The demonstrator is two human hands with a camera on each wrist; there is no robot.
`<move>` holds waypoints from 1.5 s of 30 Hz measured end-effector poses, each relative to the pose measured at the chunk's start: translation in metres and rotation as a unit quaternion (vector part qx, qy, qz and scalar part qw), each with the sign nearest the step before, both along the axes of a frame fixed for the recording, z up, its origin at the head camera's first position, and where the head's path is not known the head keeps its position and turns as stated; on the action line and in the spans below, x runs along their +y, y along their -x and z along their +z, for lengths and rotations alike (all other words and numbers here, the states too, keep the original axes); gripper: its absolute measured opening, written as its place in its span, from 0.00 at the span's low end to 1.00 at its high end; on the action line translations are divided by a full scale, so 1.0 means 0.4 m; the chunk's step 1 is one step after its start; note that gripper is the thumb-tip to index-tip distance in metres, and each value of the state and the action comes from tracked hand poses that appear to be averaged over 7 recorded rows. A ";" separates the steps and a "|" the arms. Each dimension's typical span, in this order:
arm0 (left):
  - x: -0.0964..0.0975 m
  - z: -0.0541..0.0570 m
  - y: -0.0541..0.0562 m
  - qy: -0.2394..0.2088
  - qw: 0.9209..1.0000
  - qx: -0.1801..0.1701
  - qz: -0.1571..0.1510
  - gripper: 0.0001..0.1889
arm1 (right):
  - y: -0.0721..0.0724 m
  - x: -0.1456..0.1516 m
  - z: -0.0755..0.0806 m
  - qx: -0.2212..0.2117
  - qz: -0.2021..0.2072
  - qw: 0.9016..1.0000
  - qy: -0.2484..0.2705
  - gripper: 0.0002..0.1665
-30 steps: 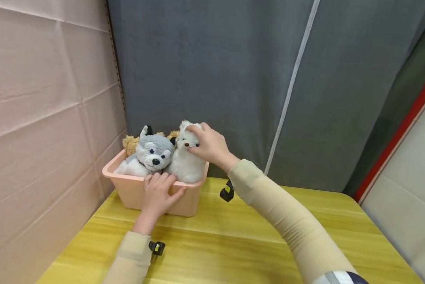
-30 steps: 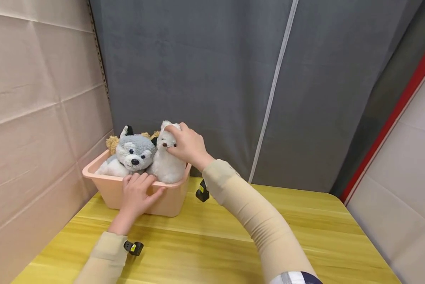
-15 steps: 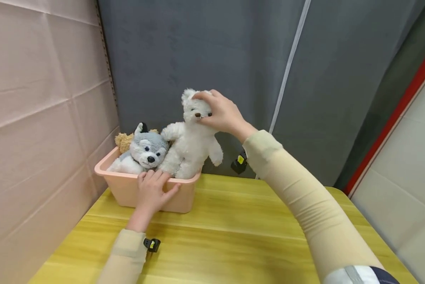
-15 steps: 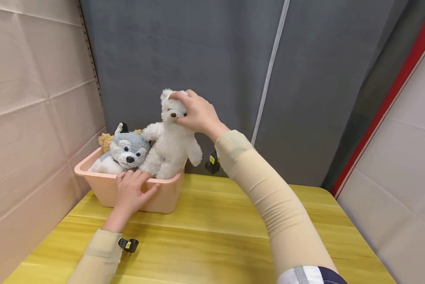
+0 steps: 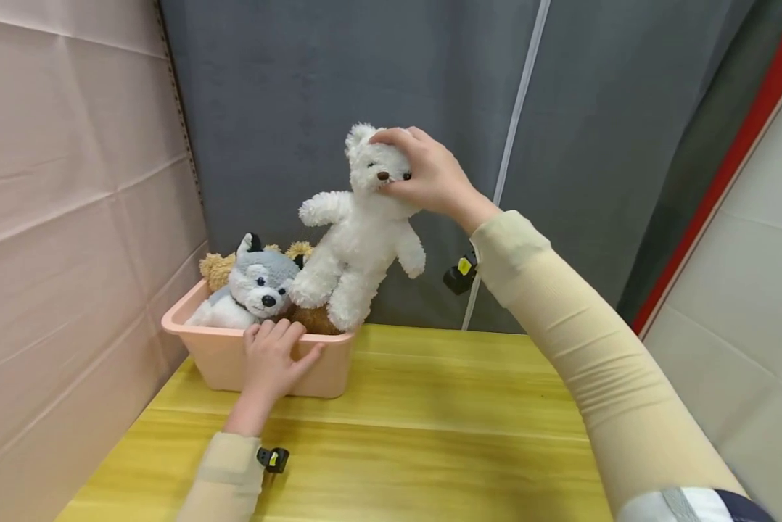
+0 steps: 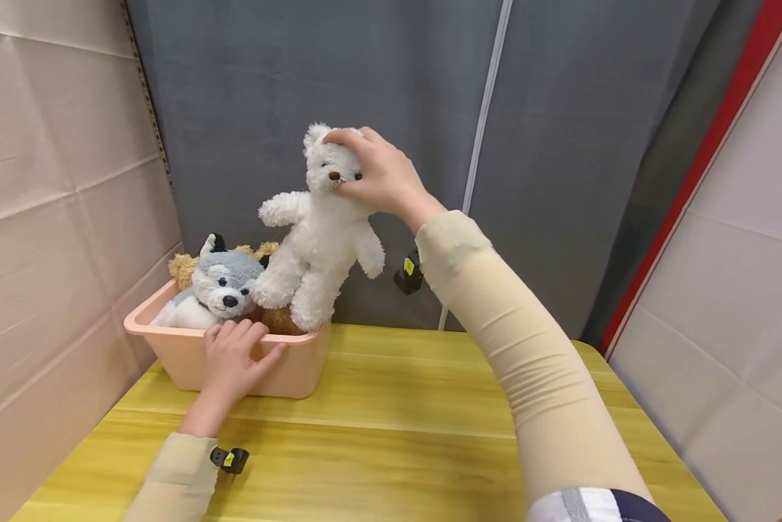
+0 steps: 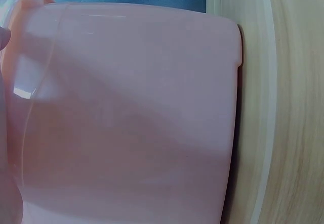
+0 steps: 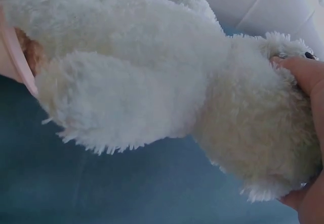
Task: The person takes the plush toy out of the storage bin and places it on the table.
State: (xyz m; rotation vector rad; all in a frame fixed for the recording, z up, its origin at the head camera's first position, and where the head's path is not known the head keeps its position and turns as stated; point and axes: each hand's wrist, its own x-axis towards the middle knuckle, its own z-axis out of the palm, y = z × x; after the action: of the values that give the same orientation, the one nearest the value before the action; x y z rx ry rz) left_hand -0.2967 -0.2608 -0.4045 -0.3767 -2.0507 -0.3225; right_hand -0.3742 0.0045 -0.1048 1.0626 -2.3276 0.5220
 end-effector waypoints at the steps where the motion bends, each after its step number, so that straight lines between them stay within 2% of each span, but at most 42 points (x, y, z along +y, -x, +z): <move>1: 0.000 0.000 0.000 -0.001 1.000 0.002 -0.002 0.23 | -0.001 0.008 0.008 0.002 0.000 1.000 0.001 0.40; 8: -0.007 0.002 0.001 -0.003 1.000 0.012 -0.002 0.24 | -0.005 0.068 0.042 0.015 0.011 1.000 -0.024 0.54; 13: -0.019 0.000 -0.001 -0.005 1.000 0.016 -0.001 0.25 | -0.001 0.111 0.045 0.024 0.009 0.998 -0.058 0.54; 19: -0.030 0.002 -0.004 -0.008 1.000 0.001 0.002 0.24 | 0.015 0.158 0.036 0.007 -0.025 0.996 -0.089 0.51; 26: -0.034 -0.002 0.001 -0.004 1.000 -0.016 0.006 0.22 | 0.050 0.219 -0.007 0.005 -0.032 0.994 -0.100 0.46; 31: -0.032 -0.006 0.000 -0.007 1.000 -0.010 0.002 0.22 | 0.067 0.265 -0.043 -0.007 -0.054 0.993 -0.108 0.49; 39: -0.033 0.002 -0.009 -0.011 1.000 -0.004 0.000 0.24 | 0.083 0.315 -0.086 -0.016 -0.082 0.987 -0.141 0.42; 45: -0.034 0.009 -0.016 -0.011 1.000 0.003 0.002 0.25 | 0.099 0.350 -0.116 -0.026 -0.104 0.981 -0.159 0.40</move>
State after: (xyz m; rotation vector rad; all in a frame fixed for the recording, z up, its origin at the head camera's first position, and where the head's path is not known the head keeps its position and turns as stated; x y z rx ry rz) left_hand -0.2901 -0.2744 -0.4010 -0.3591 -2.0406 -0.3397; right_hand -0.4136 0.1444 -0.1513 0.9343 -2.5900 0.0999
